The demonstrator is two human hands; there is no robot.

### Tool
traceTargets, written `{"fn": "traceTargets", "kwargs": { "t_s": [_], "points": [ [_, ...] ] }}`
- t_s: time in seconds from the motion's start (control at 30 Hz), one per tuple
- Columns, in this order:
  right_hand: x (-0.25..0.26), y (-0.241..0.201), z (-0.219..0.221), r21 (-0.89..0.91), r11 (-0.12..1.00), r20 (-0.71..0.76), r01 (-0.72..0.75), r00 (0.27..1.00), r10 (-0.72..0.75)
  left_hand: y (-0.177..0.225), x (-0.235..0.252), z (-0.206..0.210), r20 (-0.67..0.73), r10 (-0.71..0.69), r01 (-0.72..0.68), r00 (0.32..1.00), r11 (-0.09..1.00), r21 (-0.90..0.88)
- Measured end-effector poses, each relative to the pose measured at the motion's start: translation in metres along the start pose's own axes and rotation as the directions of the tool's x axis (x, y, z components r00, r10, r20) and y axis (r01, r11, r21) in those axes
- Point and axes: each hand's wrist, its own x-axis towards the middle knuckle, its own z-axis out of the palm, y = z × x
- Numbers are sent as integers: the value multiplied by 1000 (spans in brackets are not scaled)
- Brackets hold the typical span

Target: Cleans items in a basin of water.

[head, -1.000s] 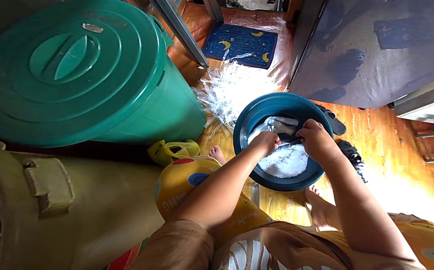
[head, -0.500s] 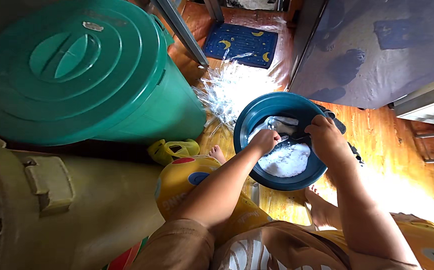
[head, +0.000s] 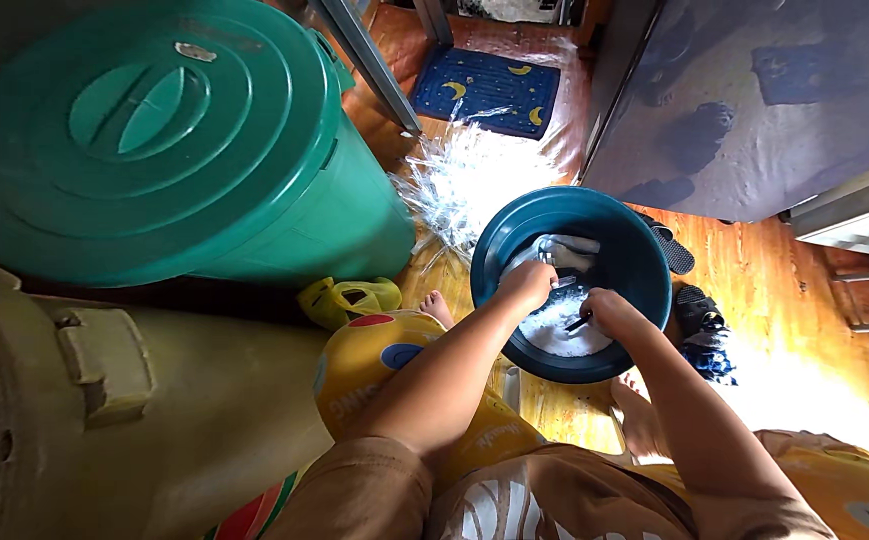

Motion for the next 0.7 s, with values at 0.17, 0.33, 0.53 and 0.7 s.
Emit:
{"fn": "traceTargets", "kwargs": {
  "t_s": [0.17, 0.33, 0.53, 0.7],
  "points": [
    [-17, 8, -21, 206, 979, -77, -8, 997, 25, -3, 1, 3, 21, 9, -10, 1000, 998, 57],
    [-41, 14, -42, 374, 927, -252, 16, 964, 85, 1, 0, 1, 61, -20, 14, 998, 995, 95],
    [-54, 16, -58, 387, 921, -381, 40, 917, 120, 2, -2, 2, 66, -45, 39, 997, 995, 88],
    [-49, 12, -60, 342, 939, -395, 40, 913, 105, 3, -3, 3, 73, -40, 33, 997, 995, 92]
  ]
}}
